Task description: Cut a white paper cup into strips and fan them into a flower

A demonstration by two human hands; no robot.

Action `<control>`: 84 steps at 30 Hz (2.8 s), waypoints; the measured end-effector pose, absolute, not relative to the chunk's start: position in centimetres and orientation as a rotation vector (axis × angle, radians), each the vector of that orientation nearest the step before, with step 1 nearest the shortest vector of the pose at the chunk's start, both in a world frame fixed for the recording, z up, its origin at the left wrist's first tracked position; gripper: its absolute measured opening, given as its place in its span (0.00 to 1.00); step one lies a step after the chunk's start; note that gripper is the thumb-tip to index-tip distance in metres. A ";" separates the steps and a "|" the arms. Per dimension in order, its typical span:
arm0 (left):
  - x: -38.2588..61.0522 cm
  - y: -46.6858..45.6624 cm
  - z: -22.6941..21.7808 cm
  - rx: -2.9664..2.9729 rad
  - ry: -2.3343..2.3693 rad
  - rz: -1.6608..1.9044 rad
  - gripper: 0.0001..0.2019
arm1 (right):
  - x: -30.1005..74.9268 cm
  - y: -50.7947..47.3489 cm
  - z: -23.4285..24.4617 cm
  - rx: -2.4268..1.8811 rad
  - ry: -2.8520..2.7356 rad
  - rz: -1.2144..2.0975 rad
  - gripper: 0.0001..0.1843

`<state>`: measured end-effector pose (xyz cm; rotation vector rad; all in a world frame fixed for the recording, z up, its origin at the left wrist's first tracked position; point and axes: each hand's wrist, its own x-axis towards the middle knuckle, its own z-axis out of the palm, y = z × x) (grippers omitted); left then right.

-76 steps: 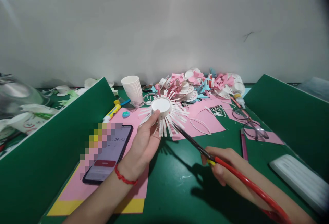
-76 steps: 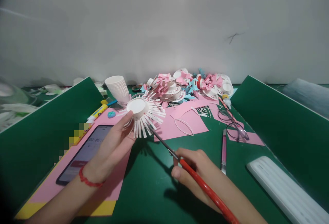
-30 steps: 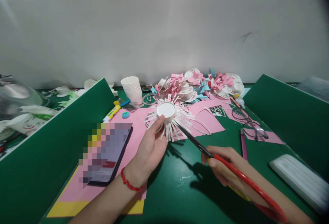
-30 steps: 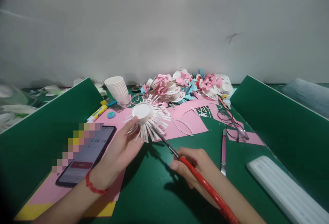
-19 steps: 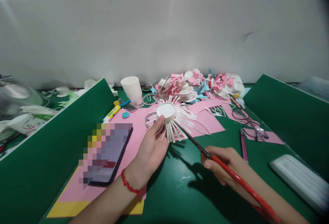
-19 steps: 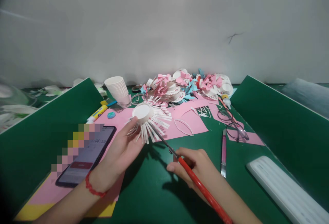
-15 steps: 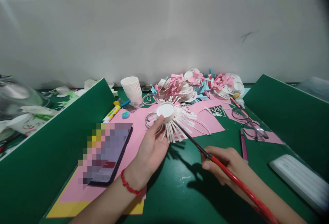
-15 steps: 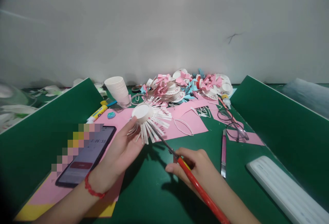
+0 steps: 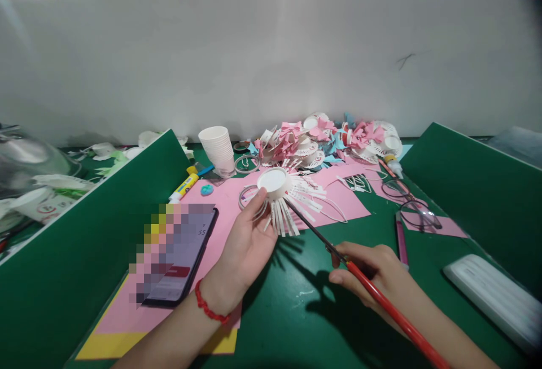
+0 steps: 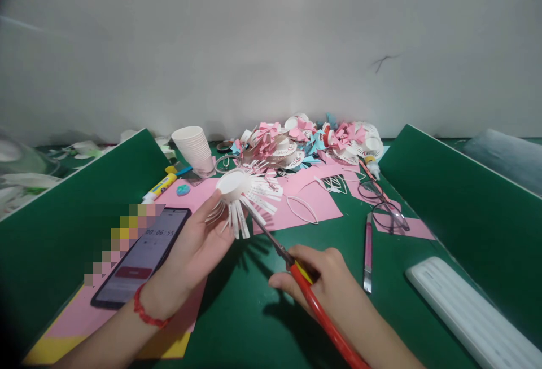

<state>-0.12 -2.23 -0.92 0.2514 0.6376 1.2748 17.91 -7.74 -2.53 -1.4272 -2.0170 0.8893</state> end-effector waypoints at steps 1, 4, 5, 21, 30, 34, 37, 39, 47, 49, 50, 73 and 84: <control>-0.1 -2.2 -0.9 0.258 0.632 1.275 0.12 | 17.9 -7.8 -2.5 -1.431 -2.024 0.888 0.24; -0.3 -2.0 -0.8 0.256 0.627 1.299 0.11 | 18.1 -7.8 -2.3 -1.448 -2.053 0.876 0.24; -0.3 -2.0 -0.8 0.247 0.637 1.316 0.10 | 18.2 -7.8 -2.3 -1.460 -2.070 0.881 0.24; -0.2 -2.0 -1.0 0.383 0.744 1.313 0.09 | 19.3 -5.9 -5.6 -1.882 -2.190 0.478 0.17; 0.6 -3.3 -1.4 0.558 0.672 1.144 0.10 | 16.8 -4.1 -3.4 -1.076 -0.995 1.588 0.15; 0.8 -3.6 -1.4 0.605 0.642 1.122 0.09 | 15.0 -3.6 -3.0 -0.927 -0.734 1.627 0.11; 0.9 -3.6 -1.1 0.634 0.667 1.156 0.08 | 14.2 -3.6 -2.8 -0.984 -0.699 1.545 0.11; 1.0 -3.6 -1.0 0.664 0.684 1.197 0.10 | 13.9 -3.7 -2.6 -1.060 -0.692 1.480 0.12; 0.6 -3.5 -0.7 0.801 0.833 1.301 0.13 | 14.5 -4.2 -1.9 -1.160 -0.816 1.471 0.12; 0.5 -3.6 -0.3 0.780 0.823 1.274 0.12 | 14.8 -4.2 -1.7 -1.164 -0.842 1.513 0.12; 0.5 -3.6 -0.1 0.762 0.816 1.260 0.11 | 14.8 -4.2 -1.6 -1.163 -0.849 1.520 0.12; -0.5 -2.6 0.8 0.519 0.752 1.095 0.07 | 18.9 -4.1 -1.5 -1.435 -1.973 1.213 0.07; -0.4 -1.9 -1.1 0.460 0.772 1.179 0.12 | 19.5 -5.2 -7.0 -1.919 -2.285 0.450 0.31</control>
